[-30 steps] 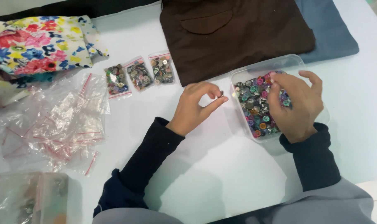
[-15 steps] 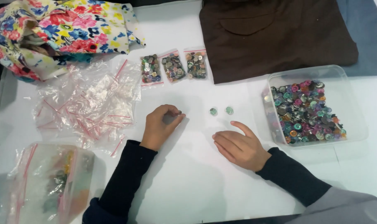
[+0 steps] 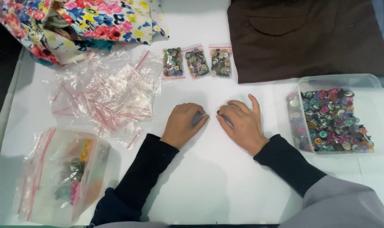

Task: Sorting various buttons from a large container into smaller plastic bags by color and type.

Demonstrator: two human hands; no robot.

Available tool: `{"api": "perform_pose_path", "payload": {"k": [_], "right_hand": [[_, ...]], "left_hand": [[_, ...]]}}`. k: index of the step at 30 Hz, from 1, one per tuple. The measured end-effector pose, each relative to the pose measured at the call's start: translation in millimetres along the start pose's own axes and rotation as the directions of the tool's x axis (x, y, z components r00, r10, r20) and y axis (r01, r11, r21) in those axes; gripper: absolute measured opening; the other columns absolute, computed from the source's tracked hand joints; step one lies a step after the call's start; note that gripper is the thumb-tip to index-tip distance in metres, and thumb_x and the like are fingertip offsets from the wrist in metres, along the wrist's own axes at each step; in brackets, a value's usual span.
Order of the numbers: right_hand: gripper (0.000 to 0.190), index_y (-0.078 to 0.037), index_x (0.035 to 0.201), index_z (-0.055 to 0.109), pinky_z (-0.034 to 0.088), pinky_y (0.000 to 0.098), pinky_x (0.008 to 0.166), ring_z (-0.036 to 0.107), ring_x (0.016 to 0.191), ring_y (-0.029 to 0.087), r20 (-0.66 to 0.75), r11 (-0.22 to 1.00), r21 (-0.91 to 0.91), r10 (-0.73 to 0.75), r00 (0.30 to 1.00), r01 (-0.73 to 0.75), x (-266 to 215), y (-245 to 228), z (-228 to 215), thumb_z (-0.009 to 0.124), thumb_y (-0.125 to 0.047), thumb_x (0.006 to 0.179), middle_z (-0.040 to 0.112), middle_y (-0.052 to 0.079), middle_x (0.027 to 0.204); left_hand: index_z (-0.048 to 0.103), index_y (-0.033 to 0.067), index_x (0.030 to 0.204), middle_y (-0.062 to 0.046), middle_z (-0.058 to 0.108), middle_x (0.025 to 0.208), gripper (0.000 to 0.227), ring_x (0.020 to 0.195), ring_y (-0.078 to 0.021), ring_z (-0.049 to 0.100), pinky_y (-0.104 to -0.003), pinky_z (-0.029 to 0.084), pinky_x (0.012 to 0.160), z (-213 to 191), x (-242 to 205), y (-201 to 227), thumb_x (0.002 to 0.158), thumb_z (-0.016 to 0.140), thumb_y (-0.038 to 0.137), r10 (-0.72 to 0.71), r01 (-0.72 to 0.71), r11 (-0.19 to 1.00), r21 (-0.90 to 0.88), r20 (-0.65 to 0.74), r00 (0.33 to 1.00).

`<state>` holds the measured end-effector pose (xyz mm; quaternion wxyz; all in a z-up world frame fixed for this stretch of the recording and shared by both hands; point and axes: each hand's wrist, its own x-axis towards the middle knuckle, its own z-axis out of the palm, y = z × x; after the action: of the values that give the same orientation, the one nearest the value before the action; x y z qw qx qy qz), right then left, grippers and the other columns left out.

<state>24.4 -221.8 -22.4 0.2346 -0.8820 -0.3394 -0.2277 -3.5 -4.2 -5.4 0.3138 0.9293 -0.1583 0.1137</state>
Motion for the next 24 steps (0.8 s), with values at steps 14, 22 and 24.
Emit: {"api": "perform_pose_path", "payload": {"k": [14,22,24], "right_hand": [[0.008,-0.017,0.099,0.072,0.014,0.0620,0.118,0.065,0.115,0.024,0.086,0.977,0.133,0.155,0.984,-0.166,0.3,5.0,-2.7,0.076,-0.021,0.094,0.077,0.000,0.103],[0.018,-0.017,0.108,0.071,0.008,0.0630,0.119,0.065,0.116,0.024,0.121,0.959,0.185,0.196,0.973,-0.216,1.1,7.0,-2.9,0.079,-0.022,0.093,0.077,-0.001,0.104],[0.020,-0.016,0.109,0.071,0.005,0.0632,0.120,0.065,0.117,0.024,0.148,0.946,0.201,0.227,0.963,-0.254,2.5,4.9,-4.2,0.079,-0.021,0.092,0.077,0.000,0.104]], "left_hand": [[0.066,0.0104,0.102,-0.009,0.069,0.098,0.012,0.093,-0.0250,0.070,-0.035,0.054,0.086,5.9,0.4,-6.6,0.095,0.068,0.020,0.049,-0.048,0.998,0.046,-0.019,0.999],[0.063,0.0101,0.111,-0.008,0.069,0.097,0.018,0.093,-0.0238,0.070,-0.034,0.054,0.086,4.4,-0.9,-4.6,0.096,0.067,0.020,0.041,-0.040,0.998,0.040,-0.021,0.999],[0.061,0.0101,0.115,-0.008,0.069,0.097,0.023,0.094,-0.0242,0.070,-0.034,0.055,0.086,4.6,-1.6,-4.7,0.096,0.067,0.022,0.038,-0.037,0.998,0.045,-0.029,0.999]]}}
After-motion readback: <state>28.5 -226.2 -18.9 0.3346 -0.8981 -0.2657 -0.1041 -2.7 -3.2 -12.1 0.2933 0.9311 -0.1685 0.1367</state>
